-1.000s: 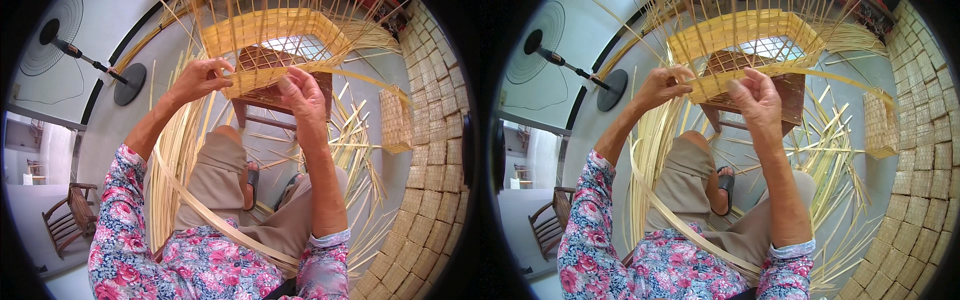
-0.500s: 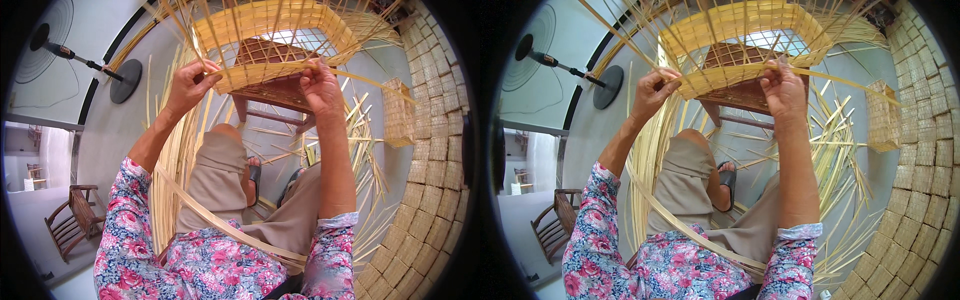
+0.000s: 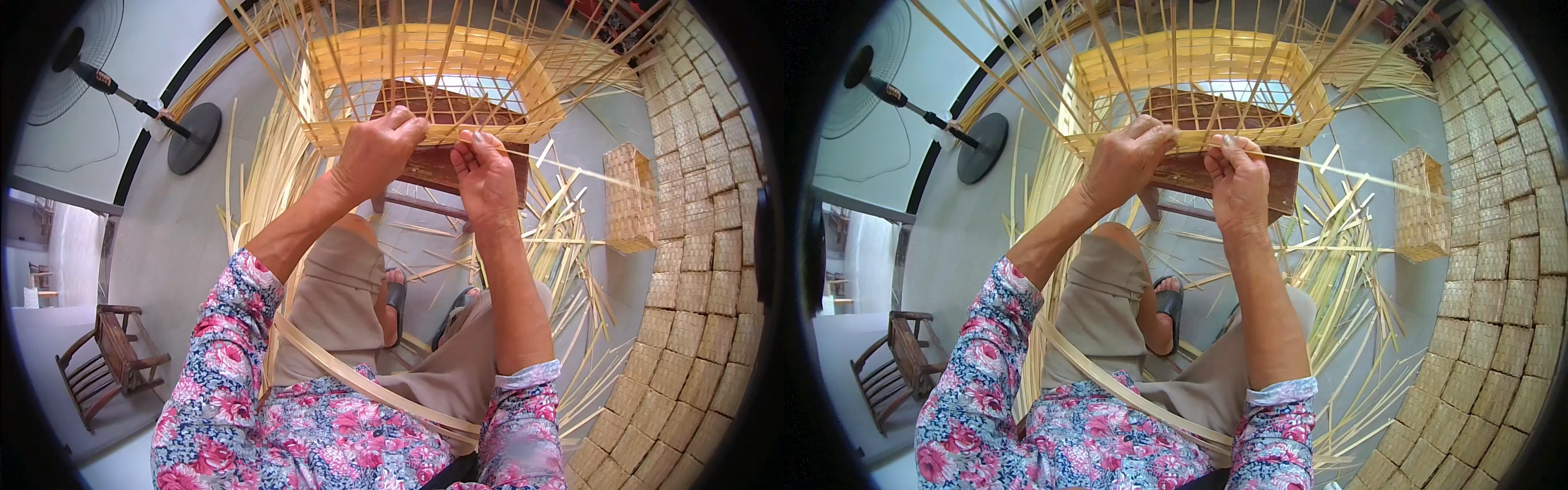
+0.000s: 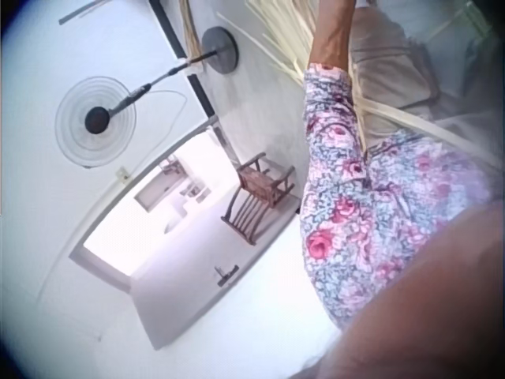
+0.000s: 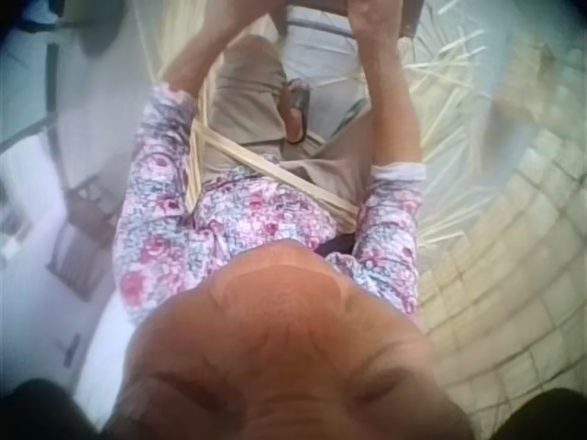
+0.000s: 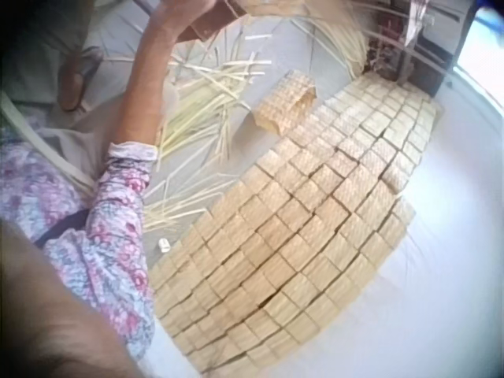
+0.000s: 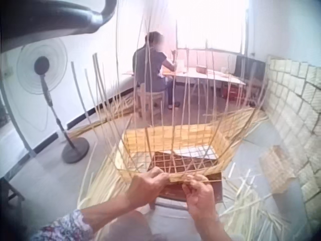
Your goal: The person weaves a basket by hand, interlacing thin bamboo strips through a pre-formed frame. They repeatedly pull and tighten the strips to build up the basket's walls.
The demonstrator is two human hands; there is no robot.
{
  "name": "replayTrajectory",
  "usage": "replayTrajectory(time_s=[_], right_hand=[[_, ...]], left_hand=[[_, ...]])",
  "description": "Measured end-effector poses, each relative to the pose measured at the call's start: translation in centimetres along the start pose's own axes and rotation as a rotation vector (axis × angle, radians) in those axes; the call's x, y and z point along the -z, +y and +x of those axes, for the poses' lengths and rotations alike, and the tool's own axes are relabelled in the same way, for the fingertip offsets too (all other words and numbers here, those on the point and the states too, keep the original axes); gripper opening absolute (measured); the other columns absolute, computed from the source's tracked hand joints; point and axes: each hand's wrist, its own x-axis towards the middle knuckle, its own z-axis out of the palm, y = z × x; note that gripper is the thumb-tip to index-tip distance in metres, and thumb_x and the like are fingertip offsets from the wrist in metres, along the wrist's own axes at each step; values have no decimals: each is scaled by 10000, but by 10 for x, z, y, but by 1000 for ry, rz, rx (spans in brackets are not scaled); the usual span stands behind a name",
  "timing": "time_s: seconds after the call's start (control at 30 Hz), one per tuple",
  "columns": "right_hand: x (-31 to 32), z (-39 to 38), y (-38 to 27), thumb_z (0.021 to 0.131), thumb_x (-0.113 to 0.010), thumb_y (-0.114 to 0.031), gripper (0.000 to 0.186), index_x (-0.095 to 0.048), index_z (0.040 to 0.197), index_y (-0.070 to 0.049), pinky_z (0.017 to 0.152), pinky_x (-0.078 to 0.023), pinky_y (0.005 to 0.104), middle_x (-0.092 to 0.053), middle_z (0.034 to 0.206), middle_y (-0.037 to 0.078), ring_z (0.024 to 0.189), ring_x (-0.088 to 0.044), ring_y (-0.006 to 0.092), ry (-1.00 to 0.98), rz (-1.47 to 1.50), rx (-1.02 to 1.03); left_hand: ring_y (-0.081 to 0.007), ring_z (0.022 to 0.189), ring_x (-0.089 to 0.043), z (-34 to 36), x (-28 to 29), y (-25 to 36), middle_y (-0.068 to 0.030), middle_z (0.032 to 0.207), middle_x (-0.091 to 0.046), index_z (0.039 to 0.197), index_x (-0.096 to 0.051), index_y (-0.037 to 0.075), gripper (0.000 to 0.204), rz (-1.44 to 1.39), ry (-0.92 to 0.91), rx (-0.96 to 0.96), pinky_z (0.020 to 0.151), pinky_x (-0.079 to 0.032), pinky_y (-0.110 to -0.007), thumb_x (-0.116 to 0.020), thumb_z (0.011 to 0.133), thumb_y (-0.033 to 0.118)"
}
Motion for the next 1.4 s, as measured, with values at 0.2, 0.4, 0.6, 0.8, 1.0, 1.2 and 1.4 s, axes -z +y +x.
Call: replayTrajectory(time_s=[0.2, 0.4, 0.6, 0.8, 1.0, 1.2, 1.4], right_hand=[[10, -5, -5, 999, -559, -51, 128, -556, 1127, -45, 925, -593, 456, -672, 1132, 166, 1051, -691, 273, 21, 247, 31], [-17, 2, -11, 1047, -566, -174, 281, -612, 1271, -10, 819, -602, 307, -653, 1304, 140, 1014, -705, 166, -402, 46, -36], [-43, -16, -26, 1010, -619, -222, 453, -559, 1445, -111, 948, -459, 293, -609, 1305, 70, 1139, -577, 164, -476, -629, 203], [-34, -9, -29, 971, -611, -127, 215, -690, 1152, -40, 958, -449, 320, -605, 1127, 68, 1091, -565, 175, -549, -939, 500], [-36, -21, -8, 1054, -581, -193, 242, -674, 1134, 15, 862, -534, 232, -695, 1021, 54, 927, -665, 117, -173, -584, 396], [-45, -41, 15, 1044, -586, -164, 247, -670, 1133, 51, 957, -574, 302, -701, 1104, 121, 1015, -688, 165, -38, -182, 289], [-52, -36, 4, 942, -643, -26, 150, -707, 1077, -22, 874, -541, 374, -703, 1063, 144, 1000, -691, 297, -290, -969, 868]], left_hand=[[-264, 735, -662, 6, -6, -3, -61, 795, -649, 864, -704, 77, 115, -323, 105, 151, 630, -530, -371, -793, 799, 112], [-136, 713, -564, 10, 7, -18, -15, 799, -587, 915, -690, 50, 145, -552, -44, 160, 635, -455, -283, -804, 841, 102], [-75, 726, -516, 14, 2, -29, 14, 825, -561, 967, -693, 46, 160, -684, -82, 152, 621, -421, -248, -797, 881, 131], [-70, 750, -537, 15, -1, -32, 14, 849, -585, 965, -699, 50, 148, -724, -90, 113, 639, -437, -240, -796, 880, 122], [-42, 768, -543, 13, 0, -33, 33, 855, -593, 926, -685, 39, 82, -803, -124, 232, 650, -451, -222, -759, 891, 36], [-149, 737, -618, 27, -16, -12, -32, 789, -635, 936, -689, 48, 98, -424, 134, 283, 652, -495, -284, -751, 861, 50], [-346, 794, -672, 28, -15, 5, -109, 888, -650, 912, -683, 94, 123, -68, 121, 171, 658, -546, -453, -691, 791, 73]])
